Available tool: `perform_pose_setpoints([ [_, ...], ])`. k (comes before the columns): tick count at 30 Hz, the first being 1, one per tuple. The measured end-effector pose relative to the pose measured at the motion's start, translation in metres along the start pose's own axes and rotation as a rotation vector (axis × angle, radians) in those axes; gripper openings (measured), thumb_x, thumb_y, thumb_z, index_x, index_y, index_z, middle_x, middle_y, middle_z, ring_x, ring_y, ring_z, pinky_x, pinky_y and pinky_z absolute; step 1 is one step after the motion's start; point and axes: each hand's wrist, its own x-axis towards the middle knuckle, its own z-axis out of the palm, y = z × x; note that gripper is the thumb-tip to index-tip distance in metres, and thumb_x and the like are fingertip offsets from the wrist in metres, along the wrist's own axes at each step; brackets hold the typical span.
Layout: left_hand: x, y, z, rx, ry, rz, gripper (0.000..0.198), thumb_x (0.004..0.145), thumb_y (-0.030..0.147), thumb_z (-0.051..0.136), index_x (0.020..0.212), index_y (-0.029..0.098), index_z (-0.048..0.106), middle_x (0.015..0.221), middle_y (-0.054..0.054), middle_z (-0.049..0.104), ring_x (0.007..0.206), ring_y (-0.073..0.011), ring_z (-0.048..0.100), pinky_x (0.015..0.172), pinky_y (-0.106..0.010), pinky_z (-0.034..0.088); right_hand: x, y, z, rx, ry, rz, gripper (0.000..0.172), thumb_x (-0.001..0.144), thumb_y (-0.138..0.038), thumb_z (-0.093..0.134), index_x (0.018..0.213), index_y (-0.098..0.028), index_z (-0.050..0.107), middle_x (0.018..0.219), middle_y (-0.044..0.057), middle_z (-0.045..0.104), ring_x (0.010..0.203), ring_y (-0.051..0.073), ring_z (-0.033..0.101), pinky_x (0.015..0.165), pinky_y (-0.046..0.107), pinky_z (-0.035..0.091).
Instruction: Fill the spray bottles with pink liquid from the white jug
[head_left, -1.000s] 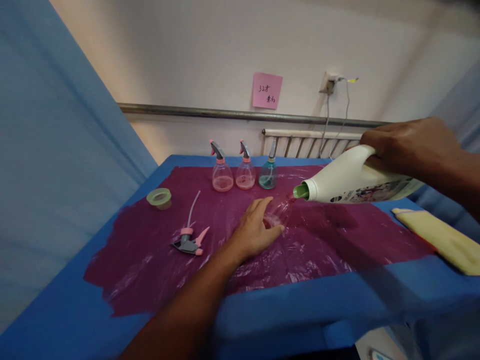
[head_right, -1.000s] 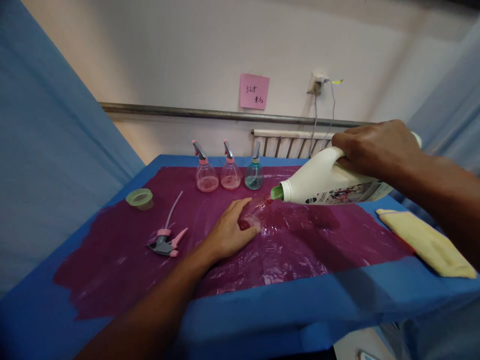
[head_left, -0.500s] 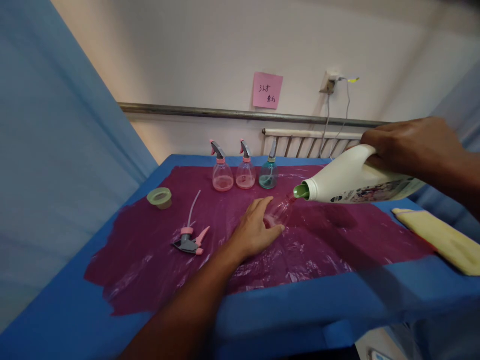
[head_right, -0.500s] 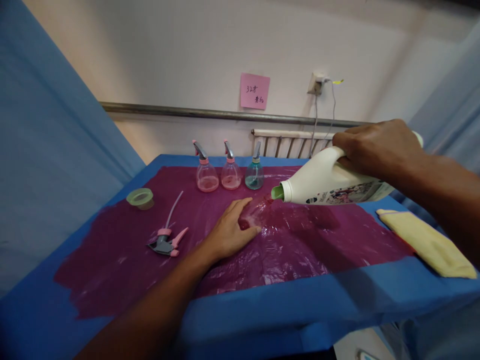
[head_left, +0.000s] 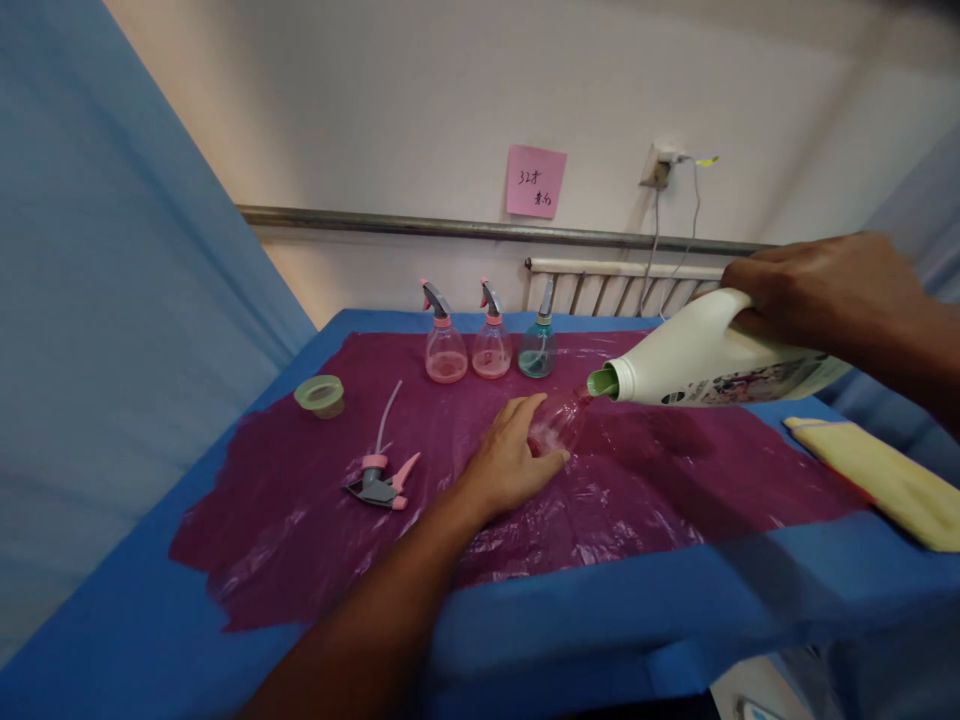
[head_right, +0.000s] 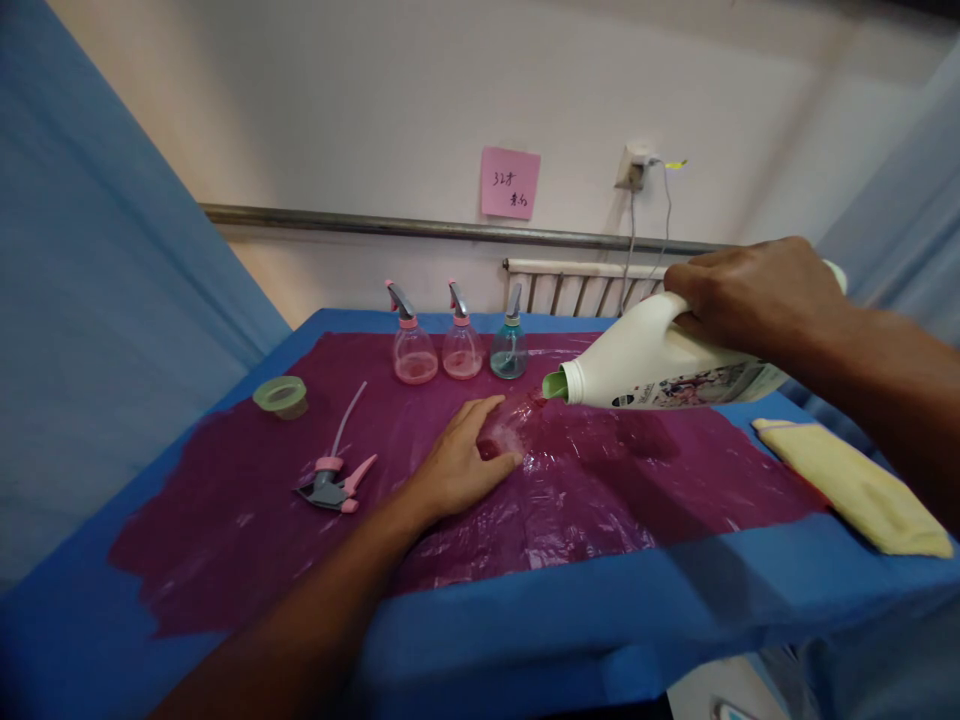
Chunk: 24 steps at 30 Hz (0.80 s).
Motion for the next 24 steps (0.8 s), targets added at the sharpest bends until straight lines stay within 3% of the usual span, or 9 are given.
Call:
perform_pose_setpoints([
  [9,-0.0011,0.0002,-0.0007,0.000,-0.009,-0.009,0.081,0.092,0.036,0.083,0.168,0.027,0.055,0.169,-0.014,0.061,0.161,-0.0380,0.058,0.139,-0.059,0.045,0.0002,0.0008,0.0040,0.035,0.061,-0.007,0.017,0.089,-0.041,0.056,0.096,-0.029,0.065,0.100,0.007,0.081,0.082,0.026,0.069,0.060,0.035,0.026],
  [24,-0.0014,-0.0003,-0.0006,0.002,-0.010,-0.004,0.083,0.091,0.037,0.083,0.168,0.025,0.054,0.169,-0.014,0.061,0.161,-0.0373,0.057,0.139,-0.058,0.045,0.0026,0.0008,0.0018,0.019,0.010,0.024,0.016,0.087,-0.040,0.061,0.098,-0.029,0.065,0.104,0.006,0.083,0.084,0.027,0.071,0.059,0.035,0.028],
])
